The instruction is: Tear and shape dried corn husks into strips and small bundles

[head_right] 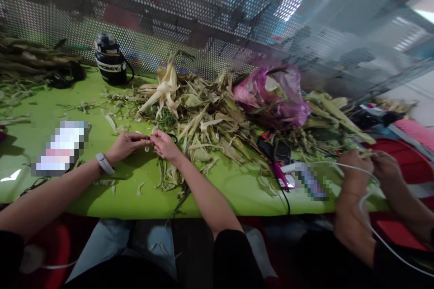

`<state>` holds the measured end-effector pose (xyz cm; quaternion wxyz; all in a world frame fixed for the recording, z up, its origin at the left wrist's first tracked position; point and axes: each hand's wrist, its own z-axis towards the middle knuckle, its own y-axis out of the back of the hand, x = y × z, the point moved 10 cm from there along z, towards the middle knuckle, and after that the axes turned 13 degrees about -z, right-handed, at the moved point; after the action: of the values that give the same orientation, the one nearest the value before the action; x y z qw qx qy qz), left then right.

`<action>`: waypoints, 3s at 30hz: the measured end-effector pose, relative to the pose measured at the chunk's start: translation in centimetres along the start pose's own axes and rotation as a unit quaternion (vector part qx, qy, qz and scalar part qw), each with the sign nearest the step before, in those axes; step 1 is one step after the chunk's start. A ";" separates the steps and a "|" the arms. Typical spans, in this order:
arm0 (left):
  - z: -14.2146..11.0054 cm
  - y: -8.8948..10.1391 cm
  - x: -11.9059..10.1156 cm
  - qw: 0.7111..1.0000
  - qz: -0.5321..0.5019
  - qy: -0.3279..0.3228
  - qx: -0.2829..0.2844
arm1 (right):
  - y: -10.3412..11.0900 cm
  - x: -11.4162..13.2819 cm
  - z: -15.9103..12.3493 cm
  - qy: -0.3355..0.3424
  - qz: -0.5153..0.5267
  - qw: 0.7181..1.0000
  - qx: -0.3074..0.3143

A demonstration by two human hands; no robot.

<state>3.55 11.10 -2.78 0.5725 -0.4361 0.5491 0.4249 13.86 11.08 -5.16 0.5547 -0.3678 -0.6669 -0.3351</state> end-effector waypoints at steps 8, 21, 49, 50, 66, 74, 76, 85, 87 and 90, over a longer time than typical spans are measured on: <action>-0.1 -0.7 -0.1 0.998 0.034 -0.024 0.046 | 0.4 0.7 -0.1 0.032 -0.069 0.997 -0.015; 0.0 1.7 -0.9 0.997 0.024 -0.038 -0.056 | 1.9 1.3 -0.2 0.051 -0.157 0.985 -0.049; 0.2 1.0 -1.6 0.994 0.067 -0.082 -0.020 | 2.5 0.7 0.3 0.044 -0.232 0.968 -0.085; 0.2 1.1 -1.4 0.996 0.041 -0.070 -0.027 | 2.5 0.8 0.3 0.045 -0.233 0.968 -0.085; 0.9 4.0 1.5 0.961 -0.238 -0.007 -0.141 | 3.9 2.6 -1.6 0.022 -0.300 0.954 0.022; 0.6 3.6 1.2 0.971 -0.192 0.025 -0.141 | 5.8 5.4 -1.7 0.142 -0.133 0.976 -0.099; 0.8 2.9 1.3 0.979 -0.169 0.040 -0.104 | 5.0 5.0 -1.2 0.157 -0.015 0.981 -0.110; 0.6 3.1 1.9 0.975 -0.164 0.033 -0.145 | 1.2 3.2 -0.8 0.102 0.002 0.995 -0.008; 0.6 3.0 1.7 0.980 -0.138 0.026 -0.139 | 1.3 3.5 -0.9 0.102 0.008 0.995 -0.011; 0.5 2.6 -0.5 0.994 -0.059 -0.039 -0.086 | 1.7 4.3 -1.4 0.112 0.072 0.991 -0.032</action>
<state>1.12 12.22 -2.39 0.5777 -0.4983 0.4610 0.4532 15.50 11.27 -0.68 0.6366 -0.3929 -0.5613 -0.3541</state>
